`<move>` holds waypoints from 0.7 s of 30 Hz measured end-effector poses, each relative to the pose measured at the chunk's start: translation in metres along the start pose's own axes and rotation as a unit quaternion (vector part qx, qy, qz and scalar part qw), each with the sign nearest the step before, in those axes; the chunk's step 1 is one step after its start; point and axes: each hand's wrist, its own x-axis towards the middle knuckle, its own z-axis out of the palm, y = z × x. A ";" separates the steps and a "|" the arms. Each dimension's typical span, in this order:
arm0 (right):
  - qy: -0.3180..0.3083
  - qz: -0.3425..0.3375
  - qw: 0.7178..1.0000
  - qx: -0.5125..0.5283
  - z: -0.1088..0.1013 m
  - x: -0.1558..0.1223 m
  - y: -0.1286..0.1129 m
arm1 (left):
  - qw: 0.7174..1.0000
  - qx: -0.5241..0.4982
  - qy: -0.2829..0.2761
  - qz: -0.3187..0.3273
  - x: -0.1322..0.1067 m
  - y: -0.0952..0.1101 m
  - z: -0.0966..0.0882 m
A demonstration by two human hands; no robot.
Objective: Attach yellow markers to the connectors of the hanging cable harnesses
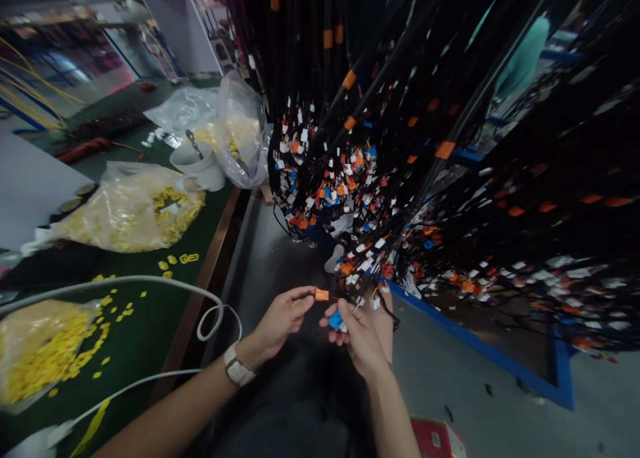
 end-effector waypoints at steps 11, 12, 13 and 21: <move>0.026 -0.027 0.998 0.056 -0.005 0.007 -0.009 | 0.988 -0.132 0.015 -0.082 0.006 -0.006 -0.002; 0.030 -0.027 0.998 0.048 -0.004 0.007 -0.009 | 0.987 -0.139 0.004 -0.083 0.005 -0.005 -0.002; 0.033 -0.029 0.998 0.044 -0.004 0.007 -0.008 | 0.986 -0.146 -0.007 -0.082 0.005 -0.005 -0.002; 0.067 -0.011 0.996 0.059 -0.001 0.013 0.002 | 0.980 -0.180 -0.063 -0.061 -0.001 0.002 -0.001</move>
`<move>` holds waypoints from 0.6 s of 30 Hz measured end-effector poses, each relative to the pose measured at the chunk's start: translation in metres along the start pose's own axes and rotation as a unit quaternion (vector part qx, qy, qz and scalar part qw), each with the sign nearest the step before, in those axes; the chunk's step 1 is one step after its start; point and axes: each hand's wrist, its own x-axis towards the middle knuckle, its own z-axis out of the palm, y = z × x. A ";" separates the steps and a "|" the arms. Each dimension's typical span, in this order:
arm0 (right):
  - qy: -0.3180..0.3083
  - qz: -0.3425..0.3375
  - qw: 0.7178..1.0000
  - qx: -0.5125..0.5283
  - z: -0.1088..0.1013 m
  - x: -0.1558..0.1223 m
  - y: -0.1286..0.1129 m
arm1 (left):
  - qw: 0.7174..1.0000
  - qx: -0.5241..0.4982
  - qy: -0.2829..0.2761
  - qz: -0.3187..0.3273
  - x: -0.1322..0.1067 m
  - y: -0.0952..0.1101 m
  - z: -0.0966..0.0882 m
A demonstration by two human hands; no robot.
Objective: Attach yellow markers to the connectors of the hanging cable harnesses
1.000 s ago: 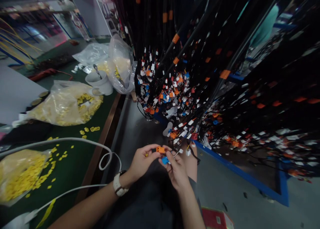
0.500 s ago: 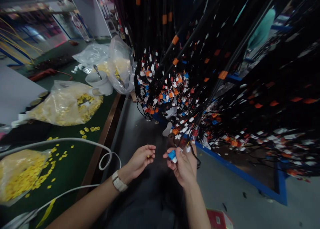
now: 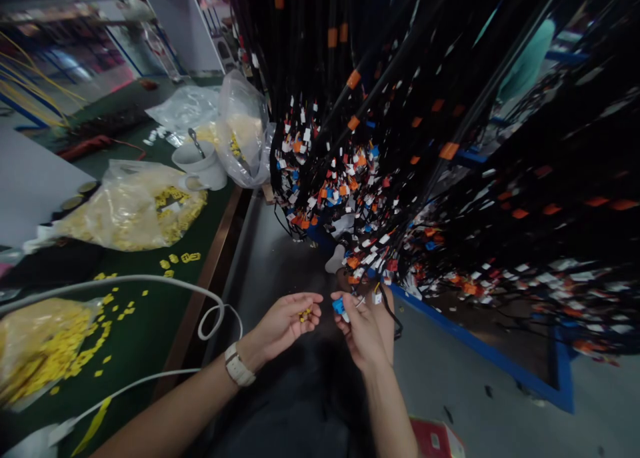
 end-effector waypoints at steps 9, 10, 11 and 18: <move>-0.010 0.042 0.998 0.051 0.007 -0.002 0.002 | 0.998 -0.020 -0.053 0.013 -0.001 -0.003 0.002; -0.009 0.045 0.997 0.055 0.007 -0.002 0.003 | 0.998 -0.017 -0.054 0.013 -0.002 -0.003 0.002; -0.008 0.046 0.997 0.059 0.008 -0.002 0.004 | 0.998 -0.012 -0.055 0.012 -0.002 -0.003 0.002; -0.005 0.047 0.996 0.080 0.009 -0.003 0.005 | 0.998 0.013 -0.057 0.021 -0.002 -0.003 0.003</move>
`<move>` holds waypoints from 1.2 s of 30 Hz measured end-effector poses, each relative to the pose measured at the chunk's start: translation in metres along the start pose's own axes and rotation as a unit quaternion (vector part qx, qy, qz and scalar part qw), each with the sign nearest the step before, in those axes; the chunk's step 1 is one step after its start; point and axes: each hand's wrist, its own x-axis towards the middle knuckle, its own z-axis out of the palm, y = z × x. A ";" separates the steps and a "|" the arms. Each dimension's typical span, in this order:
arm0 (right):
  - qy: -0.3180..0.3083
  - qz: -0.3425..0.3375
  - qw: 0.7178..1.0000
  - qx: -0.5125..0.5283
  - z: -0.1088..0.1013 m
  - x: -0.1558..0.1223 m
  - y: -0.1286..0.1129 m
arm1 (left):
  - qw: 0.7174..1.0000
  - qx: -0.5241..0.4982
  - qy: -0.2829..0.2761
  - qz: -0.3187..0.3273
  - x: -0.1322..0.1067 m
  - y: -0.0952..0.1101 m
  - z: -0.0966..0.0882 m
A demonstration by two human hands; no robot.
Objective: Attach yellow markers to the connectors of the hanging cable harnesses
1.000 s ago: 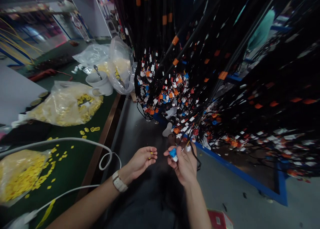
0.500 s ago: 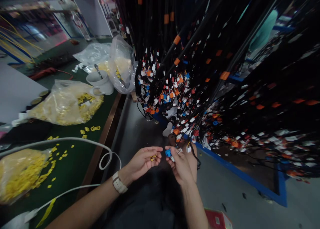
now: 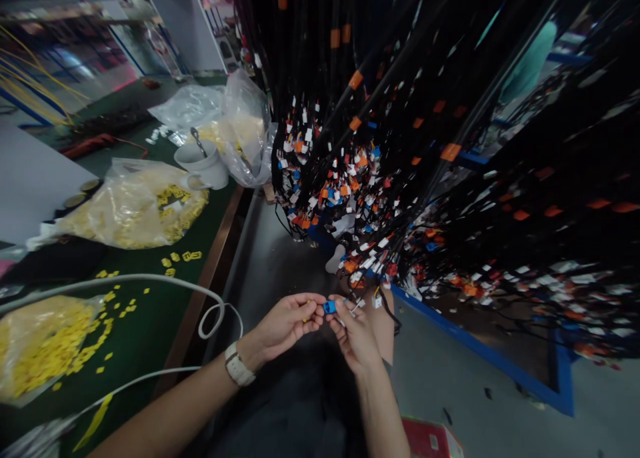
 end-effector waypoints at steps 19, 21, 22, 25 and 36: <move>-0.002 -0.002 1.000 0.023 0.000 -0.002 0.002 | 0.998 0.048 0.027 -0.017 -0.001 -0.002 0.001; 0.001 -0.001 1.000 0.020 0.001 -0.003 0.002 | 0.998 0.054 0.030 -0.021 -0.001 -0.002 0.002; 0.003 -0.001 1.000 0.019 0.001 -0.003 0.002 | 0.998 0.053 0.030 -0.022 -0.001 -0.002 0.002; 0.007 -0.001 1.000 0.022 0.001 -0.003 0.002 | 0.998 0.045 0.034 -0.022 -0.001 -0.002 0.002; 0.006 0.003 1.000 0.023 0.000 -0.003 0.004 | 0.995 0.075 0.060 -0.003 0.000 -0.003 0.001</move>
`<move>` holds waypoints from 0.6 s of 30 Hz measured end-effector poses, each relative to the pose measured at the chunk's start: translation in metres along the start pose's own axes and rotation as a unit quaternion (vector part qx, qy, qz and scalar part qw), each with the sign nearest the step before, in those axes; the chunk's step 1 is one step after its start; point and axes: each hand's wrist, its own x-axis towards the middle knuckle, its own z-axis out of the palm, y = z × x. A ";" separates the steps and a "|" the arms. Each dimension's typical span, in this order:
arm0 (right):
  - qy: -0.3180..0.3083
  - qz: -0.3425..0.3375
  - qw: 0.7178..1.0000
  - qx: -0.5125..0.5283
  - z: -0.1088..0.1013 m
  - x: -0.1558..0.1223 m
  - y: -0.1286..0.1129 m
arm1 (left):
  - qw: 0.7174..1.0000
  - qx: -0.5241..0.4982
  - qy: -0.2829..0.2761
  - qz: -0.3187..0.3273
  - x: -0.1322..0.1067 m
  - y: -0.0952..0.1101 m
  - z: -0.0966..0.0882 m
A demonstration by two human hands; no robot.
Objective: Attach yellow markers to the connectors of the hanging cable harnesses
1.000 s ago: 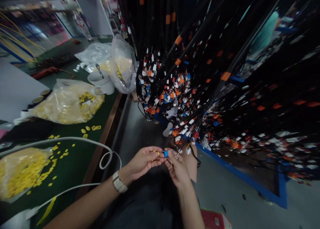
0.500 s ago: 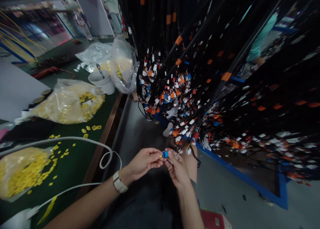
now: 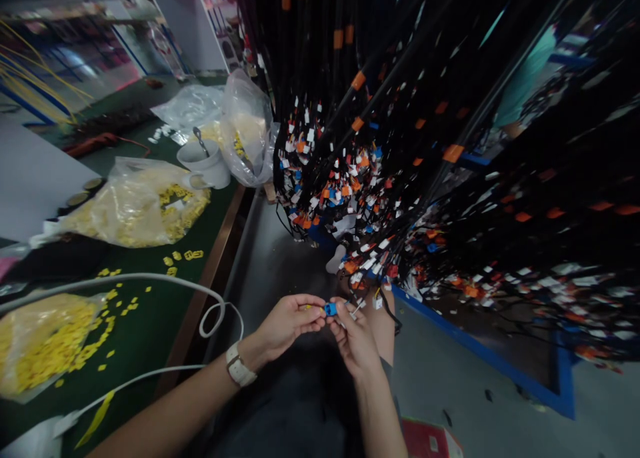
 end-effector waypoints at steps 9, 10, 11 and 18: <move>0.000 -0.004 1.000 0.002 0.000 0.000 0.000 | 1.000 -0.002 0.019 0.001 0.001 -0.001 -0.001; -0.001 -0.004 1.000 0.003 0.001 0.000 0.000 | 1.000 -0.003 0.017 0.003 0.001 -0.002 -0.001; -0.002 -0.005 1.000 0.003 0.001 0.000 0.001 | 1.000 -0.001 0.017 0.005 0.002 -0.002 -0.002; -0.007 -0.003 1.000 0.001 0.001 -0.001 0.002 | 1.000 0.015 0.025 0.011 0.001 -0.001 0.000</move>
